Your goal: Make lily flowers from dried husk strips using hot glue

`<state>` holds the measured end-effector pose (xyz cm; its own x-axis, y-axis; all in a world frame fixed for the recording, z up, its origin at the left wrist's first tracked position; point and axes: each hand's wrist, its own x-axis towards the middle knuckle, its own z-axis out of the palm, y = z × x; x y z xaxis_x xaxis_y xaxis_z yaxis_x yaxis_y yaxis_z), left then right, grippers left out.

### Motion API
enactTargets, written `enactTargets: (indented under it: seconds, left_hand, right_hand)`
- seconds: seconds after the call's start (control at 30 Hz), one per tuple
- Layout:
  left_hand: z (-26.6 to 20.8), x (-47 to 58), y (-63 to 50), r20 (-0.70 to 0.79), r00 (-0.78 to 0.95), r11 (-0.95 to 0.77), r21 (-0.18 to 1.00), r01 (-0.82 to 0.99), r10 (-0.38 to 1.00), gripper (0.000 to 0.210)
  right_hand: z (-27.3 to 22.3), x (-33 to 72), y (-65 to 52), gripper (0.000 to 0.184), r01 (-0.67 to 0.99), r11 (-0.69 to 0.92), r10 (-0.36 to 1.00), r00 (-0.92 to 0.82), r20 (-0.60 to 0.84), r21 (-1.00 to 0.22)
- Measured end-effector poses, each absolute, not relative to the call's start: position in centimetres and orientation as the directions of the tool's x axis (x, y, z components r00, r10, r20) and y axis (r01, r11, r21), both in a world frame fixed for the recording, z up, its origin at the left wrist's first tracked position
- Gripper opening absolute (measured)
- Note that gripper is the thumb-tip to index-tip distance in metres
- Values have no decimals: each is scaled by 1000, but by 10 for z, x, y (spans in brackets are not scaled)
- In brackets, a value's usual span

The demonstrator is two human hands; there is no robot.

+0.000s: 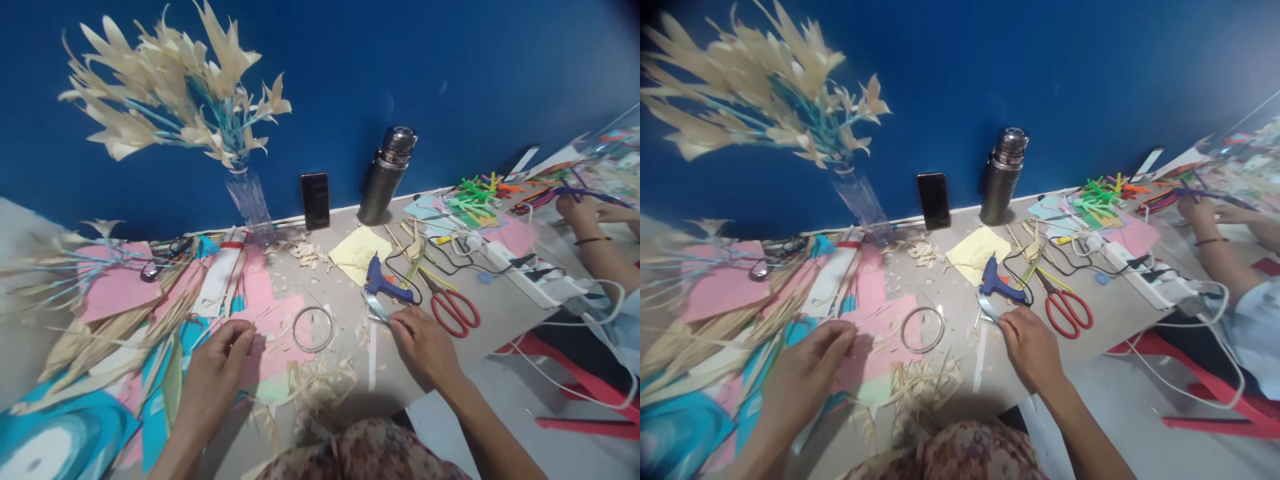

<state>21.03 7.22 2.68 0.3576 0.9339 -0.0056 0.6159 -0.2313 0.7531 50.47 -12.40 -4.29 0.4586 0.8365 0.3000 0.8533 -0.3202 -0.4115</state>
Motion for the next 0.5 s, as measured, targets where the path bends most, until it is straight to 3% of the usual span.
enactTargets:
  seconds: [0.13,0.3,0.5]
  left_hand:
    - [31,211,75,19,368,-263,733,627,930,30]
    - [28,211,74,-53,401,-232,744,627,915,32]
    - [9,202,67,-147,371,-130,769,626,917,33]
  right_hand:
    - [-42,501,-131,25,871,-232,869,386,309,-434]
    - [-38,502,-137,25,889,-169,943,272,193,-424]
    - [-32,502,-142,26,867,-178,947,279,157,-466]
